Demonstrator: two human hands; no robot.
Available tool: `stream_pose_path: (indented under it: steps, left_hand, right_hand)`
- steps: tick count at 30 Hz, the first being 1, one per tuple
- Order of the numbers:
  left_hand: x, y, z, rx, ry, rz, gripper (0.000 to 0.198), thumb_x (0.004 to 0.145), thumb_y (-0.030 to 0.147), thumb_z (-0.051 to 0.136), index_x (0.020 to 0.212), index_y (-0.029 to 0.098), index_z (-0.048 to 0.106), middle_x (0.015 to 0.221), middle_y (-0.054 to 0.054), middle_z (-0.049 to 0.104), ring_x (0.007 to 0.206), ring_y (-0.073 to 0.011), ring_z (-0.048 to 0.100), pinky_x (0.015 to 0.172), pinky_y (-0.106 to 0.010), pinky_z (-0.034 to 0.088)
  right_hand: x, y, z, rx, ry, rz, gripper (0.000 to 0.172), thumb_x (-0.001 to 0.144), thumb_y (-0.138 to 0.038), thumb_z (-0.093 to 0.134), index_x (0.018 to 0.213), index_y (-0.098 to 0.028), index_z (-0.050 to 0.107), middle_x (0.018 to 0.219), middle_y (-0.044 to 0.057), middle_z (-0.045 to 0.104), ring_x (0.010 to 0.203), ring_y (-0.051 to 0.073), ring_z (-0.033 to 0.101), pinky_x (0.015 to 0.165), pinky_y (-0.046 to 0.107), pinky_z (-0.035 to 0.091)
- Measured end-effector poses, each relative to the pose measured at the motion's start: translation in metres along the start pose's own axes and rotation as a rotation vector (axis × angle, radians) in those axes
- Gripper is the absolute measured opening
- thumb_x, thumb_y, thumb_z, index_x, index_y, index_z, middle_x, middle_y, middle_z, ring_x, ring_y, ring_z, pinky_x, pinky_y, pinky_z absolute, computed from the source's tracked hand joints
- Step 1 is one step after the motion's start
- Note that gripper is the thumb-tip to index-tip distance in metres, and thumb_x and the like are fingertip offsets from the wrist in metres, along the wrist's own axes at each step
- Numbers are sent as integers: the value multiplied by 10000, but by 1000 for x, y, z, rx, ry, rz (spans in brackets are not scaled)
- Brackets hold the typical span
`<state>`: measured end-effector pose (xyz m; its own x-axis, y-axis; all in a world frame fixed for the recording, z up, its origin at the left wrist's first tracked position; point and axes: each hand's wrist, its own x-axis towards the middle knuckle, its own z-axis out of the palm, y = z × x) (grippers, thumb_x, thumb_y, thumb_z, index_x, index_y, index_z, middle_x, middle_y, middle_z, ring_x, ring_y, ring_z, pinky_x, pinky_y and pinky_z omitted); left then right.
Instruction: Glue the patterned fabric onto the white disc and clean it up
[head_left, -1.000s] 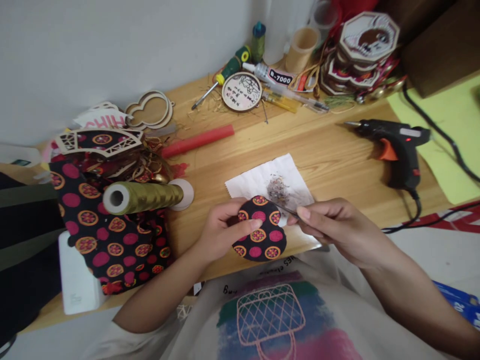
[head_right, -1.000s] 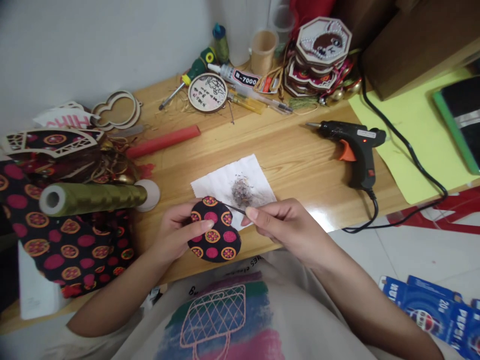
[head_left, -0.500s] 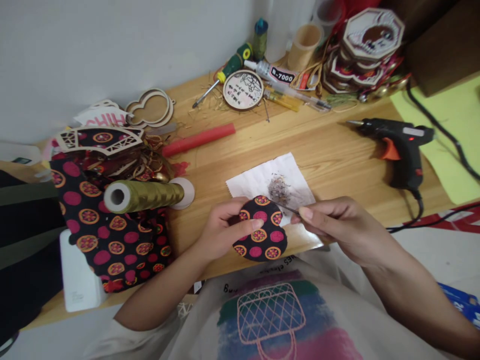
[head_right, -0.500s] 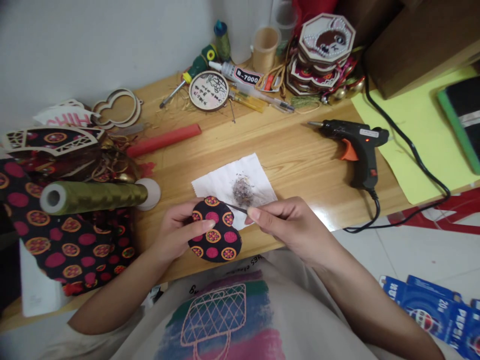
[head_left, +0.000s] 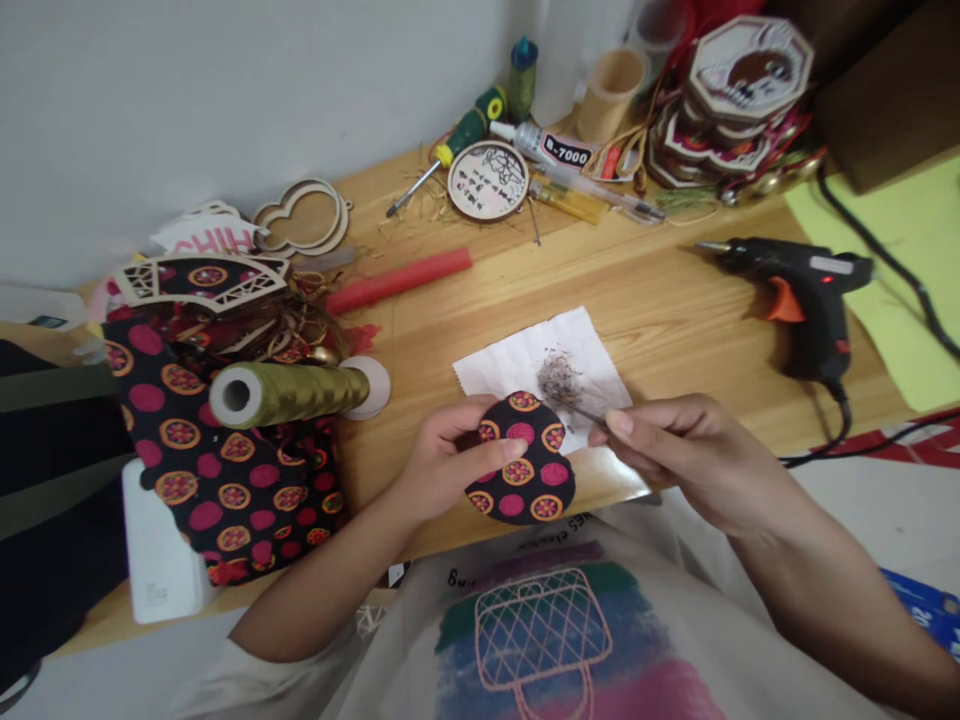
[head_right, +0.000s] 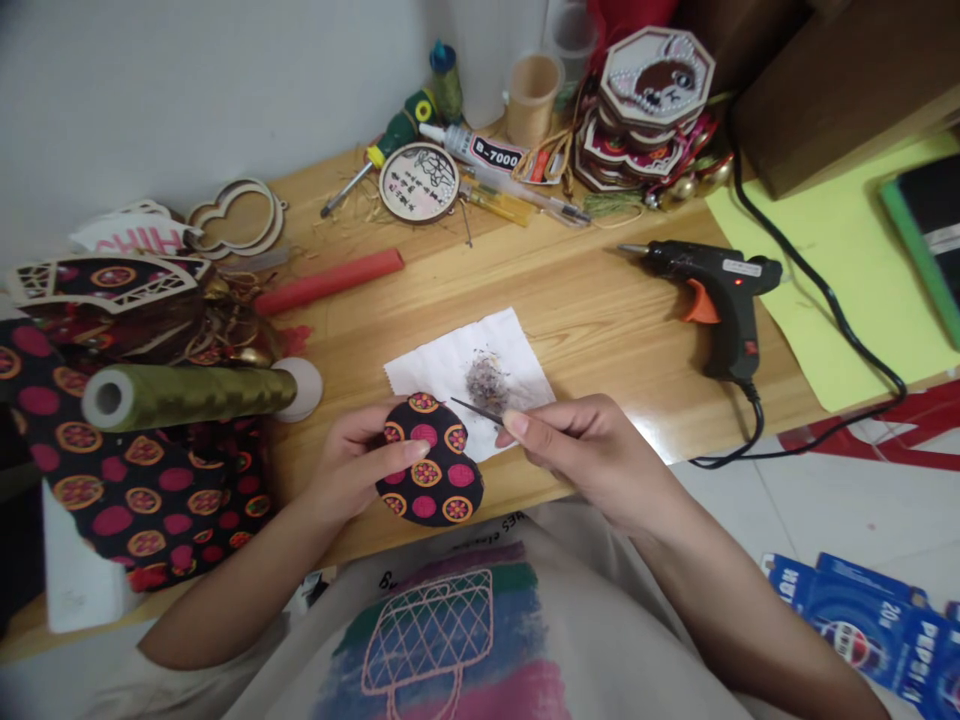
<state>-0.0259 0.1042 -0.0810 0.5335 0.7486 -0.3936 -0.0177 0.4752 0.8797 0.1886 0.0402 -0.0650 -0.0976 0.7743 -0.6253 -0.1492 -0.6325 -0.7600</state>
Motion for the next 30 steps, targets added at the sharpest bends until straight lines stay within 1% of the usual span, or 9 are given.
stream_pose_path:
  steps: [3, 10, 13, 16, 22, 26, 30]
  left_hand:
    - [0, 0, 0, 9, 12, 3, 95, 676, 261, 756, 672, 171, 725, 773, -34, 694, 716, -130, 625, 606, -204, 498]
    - [0, 0, 0, 27, 23, 17, 101, 668, 272, 760, 674, 174, 734, 771, -43, 694, 703, -131, 626, 590, -202, 501]
    - [0, 1, 0, 25, 7, 17, 114, 669, 282, 759, 667, 172, 732, 755, -40, 690, 693, -128, 623, 586, -199, 497]
    - [0, 1, 0, 10, 1, 13, 99, 675, 268, 756, 672, 173, 731, 772, -38, 690, 706, -124, 624, 596, -194, 496]
    - [0, 1, 0, 36, 7, 17, 119, 680, 286, 752, 689, 168, 734, 778, -48, 693, 706, -133, 628, 596, -206, 502]
    - [0, 1, 0, 42, 5, 34, 115, 678, 283, 752, 679, 170, 732, 789, -47, 697, 721, -137, 633, 616, -213, 504]
    - [0, 1, 0, 37, 4, 25, 103, 679, 276, 750, 699, 175, 737, 798, -45, 700, 717, -137, 634, 612, -216, 502]
  right_hand:
    - [0, -2, 0, 26, -9, 9, 409, 768, -533, 627, 742, -133, 711, 478, -75, 228, 445, 43, 164, 409, 230, 95]
    - [1, -4, 1, -20, -78, 29, 439, 777, -553, 605, 765, -130, 719, 491, -78, 221, 447, 41, 155, 408, 233, 97]
    - [2, -6, 2, -8, -74, 35, 453, 761, -565, 614, 753, -124, 718, 481, -83, 206, 439, 40, 145, 398, 230, 89]
    - [2, -7, 3, -7, -59, 15, 438, 750, -556, 632, 712, -126, 710, 470, -82, 222, 430, 35, 152, 391, 226, 87]
    - [2, -7, 3, -3, -72, 15, 428, 771, -539, 618, 680, -127, 693, 480, -80, 216, 437, 36, 144, 398, 224, 92]
    - [2, -7, 3, -27, -76, 12, 431, 777, -542, 609, 670, -131, 684, 483, -78, 220, 443, 39, 148, 404, 227, 105]
    - [1, -5, 2, -22, -75, 22, 440, 769, -556, 612, 703, -129, 697, 480, -79, 225, 440, 39, 152, 399, 226, 100]
